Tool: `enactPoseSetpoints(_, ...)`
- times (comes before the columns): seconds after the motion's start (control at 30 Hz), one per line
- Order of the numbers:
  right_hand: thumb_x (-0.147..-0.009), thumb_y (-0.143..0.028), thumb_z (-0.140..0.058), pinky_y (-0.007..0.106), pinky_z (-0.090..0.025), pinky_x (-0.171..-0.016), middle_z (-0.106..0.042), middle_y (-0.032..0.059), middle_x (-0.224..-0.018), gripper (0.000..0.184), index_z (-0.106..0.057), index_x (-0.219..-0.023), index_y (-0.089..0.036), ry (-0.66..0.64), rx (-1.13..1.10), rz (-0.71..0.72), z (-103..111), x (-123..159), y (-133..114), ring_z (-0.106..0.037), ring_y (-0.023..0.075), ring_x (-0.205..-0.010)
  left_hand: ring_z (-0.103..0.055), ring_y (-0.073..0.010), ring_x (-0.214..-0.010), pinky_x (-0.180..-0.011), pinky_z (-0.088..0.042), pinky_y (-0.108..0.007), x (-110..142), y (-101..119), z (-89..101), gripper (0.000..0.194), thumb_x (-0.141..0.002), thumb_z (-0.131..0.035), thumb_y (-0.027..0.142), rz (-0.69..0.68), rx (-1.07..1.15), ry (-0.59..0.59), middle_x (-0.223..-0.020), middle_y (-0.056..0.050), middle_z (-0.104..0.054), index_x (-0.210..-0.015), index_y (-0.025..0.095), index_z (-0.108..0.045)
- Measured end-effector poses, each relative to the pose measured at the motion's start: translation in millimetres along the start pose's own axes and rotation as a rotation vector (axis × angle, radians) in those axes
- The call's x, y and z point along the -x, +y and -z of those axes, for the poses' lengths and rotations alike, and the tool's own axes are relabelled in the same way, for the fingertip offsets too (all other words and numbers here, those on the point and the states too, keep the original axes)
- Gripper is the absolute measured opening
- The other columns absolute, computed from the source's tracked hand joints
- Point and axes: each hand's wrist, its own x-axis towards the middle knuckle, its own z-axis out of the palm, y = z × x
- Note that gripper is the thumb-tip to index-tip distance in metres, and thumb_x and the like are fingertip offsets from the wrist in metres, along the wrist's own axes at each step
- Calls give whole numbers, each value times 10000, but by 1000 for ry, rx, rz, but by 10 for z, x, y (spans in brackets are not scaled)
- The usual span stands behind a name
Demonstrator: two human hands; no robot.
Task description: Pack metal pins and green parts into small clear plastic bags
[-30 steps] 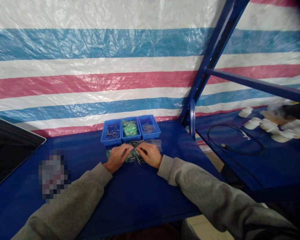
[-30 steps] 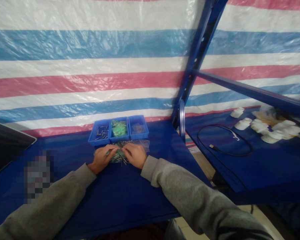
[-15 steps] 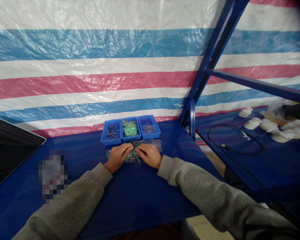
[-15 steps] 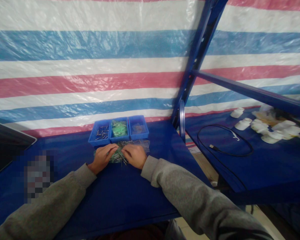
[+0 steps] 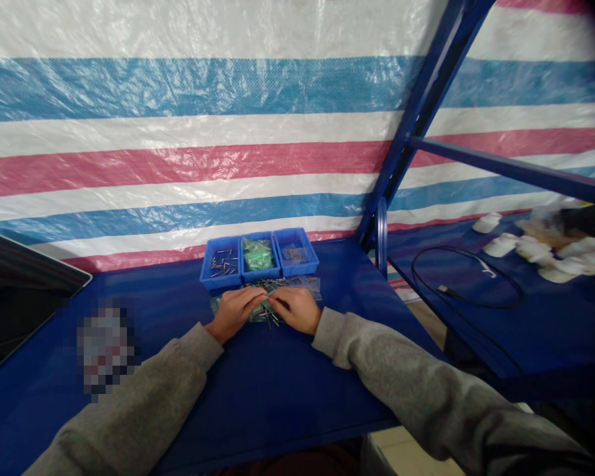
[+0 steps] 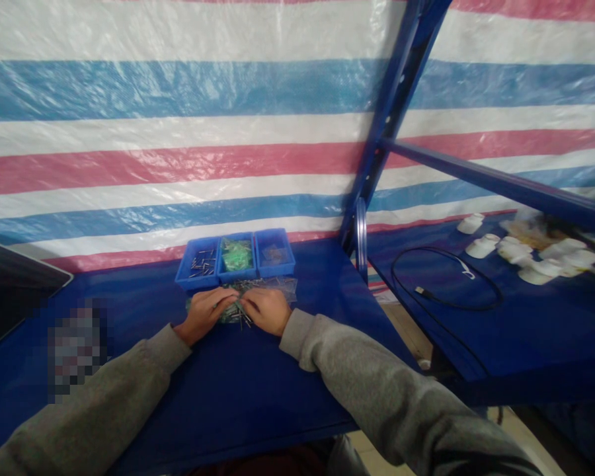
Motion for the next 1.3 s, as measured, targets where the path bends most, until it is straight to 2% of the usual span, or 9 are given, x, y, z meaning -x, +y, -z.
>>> enactPoseSetpoints(0.27, -896, -239, -433, 240, -429, -705, -632, 38, -772, 196, -603, -817, -181, 90, -21, -34, 14, -4, -10, -585, 138, -727, -633, -125, -779, -744, -502, -231, 24, -19, 15, 207, -891, -463, 235, 53, 37, 59, -879, -37, -681, -989, 174, -634)
enactPoseSetpoints(0.47, -893, -241, -432, 245, -432, -715, -632, 43, -800, 183, -597, -837, -186, 116, -27, -40, 10, -1, -7, -591, 145, -749, -608, -153, -857, -782, -502, -268, -27, 22, 56, 310, -923, -350, 228, 46, 74, -27, -936, -80, -644, -1091, 172, -605)
enactPoseSetpoints(0.57, -895, -249, -426, 245, -433, -707, -629, 41, -784, 191, -596, -836, -186, 122, -31, -42, 11, 2, -6, -587, 144, -737, -616, -142, -798, -745, -508, -257, -19, 9, 32, 296, -920, -370, 245, 61, 75, 7, -883, -62, -656, -1094, 178, -601)
enactPoseSetpoints(0.67, -898, -252, -416, 244, -430, -693, -622, 37, -765, 200, -595, -842, -186, 128, -28, -44, 15, 0, -8, -578, 142, -721, -630, -132, -752, -736, -504, -243, 6, -7, -1, 234, -897, -444, 276, 99, 58, 63, -832, -34, -674, -1014, 182, -623)
enactPoseSetpoints(0.83, -899, -245, -411, 249, -428, -699, -628, 41, -789, 191, -592, -884, -186, 135, -46, -40, 31, -4, -30, -579, 144, -734, -599, -86, -587, -635, -469, -183, 21, 2, -7, 198, -880, -484, 315, 147, 27, 46, -656, 18, -643, -856, 178, -625)
enactPoseSetpoints(1.2, -879, -242, -468, 240, -446, -678, -643, 33, -822, 159, -598, -954, -189, 111, -75, -17, 14, 8, -16, -587, 132, -701, -548, -75, -481, -557, -431, -168, -1, 21, 18, 239, -910, -410, 328, 142, 47, -5, -545, 44, -583, -928, 186, -602)
enactPoseSetpoints(1.3, -878, -247, -468, 244, -450, -689, -646, 36, -829, 171, -594, -977, -186, 118, -84, -33, 12, 8, -14, -590, 137, -710, -546, -70, -477, -548, -428, -167, -7, 22, 21, 248, -915, -401, 322, 122, 32, -23, -585, 36, -607, -929, 179, -602)
